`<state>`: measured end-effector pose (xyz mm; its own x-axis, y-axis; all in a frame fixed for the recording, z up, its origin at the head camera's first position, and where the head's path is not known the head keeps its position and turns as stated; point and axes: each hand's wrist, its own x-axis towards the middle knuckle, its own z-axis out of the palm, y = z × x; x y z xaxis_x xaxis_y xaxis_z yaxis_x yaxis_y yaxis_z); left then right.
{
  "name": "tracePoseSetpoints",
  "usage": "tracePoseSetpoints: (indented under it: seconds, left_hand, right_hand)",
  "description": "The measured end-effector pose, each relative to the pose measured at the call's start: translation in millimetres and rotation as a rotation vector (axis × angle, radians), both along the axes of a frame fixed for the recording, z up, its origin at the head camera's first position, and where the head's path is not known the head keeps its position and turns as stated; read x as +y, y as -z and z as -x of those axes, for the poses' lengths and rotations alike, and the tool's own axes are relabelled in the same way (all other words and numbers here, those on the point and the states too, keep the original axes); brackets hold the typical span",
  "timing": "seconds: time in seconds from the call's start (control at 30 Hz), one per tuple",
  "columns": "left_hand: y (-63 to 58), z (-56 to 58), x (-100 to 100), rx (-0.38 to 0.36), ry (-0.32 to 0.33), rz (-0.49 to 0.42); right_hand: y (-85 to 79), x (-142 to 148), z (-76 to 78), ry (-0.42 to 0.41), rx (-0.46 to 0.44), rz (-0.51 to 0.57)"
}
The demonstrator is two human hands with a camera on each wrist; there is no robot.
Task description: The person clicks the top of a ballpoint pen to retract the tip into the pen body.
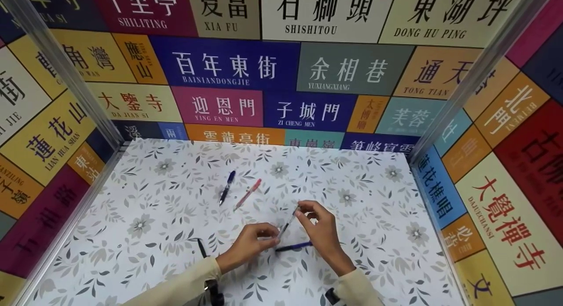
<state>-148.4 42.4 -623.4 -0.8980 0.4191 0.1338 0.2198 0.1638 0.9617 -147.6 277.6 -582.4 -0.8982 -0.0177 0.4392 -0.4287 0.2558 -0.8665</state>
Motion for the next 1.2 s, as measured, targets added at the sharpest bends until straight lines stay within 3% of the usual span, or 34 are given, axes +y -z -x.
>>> tracePoseSetpoints:
  seconds: [0.6,0.97,1.2]
  left_hand:
    - [-6.2,-10.0,3,-0.031,0.008,-0.022]
    - [-7.2,-14.7,6,-0.048,0.020,-0.088]
    - [-7.7,-16.6,7,-0.050,0.021,-0.110]
  right_hand:
    - [-8.5,-7,-6.6,-0.068,0.089,-0.040]
    - [-10.1,-11,-13.5,-0.125,-0.001,0.000]
    - [-8.8,-16,-13.7,-0.205,0.012,0.078]
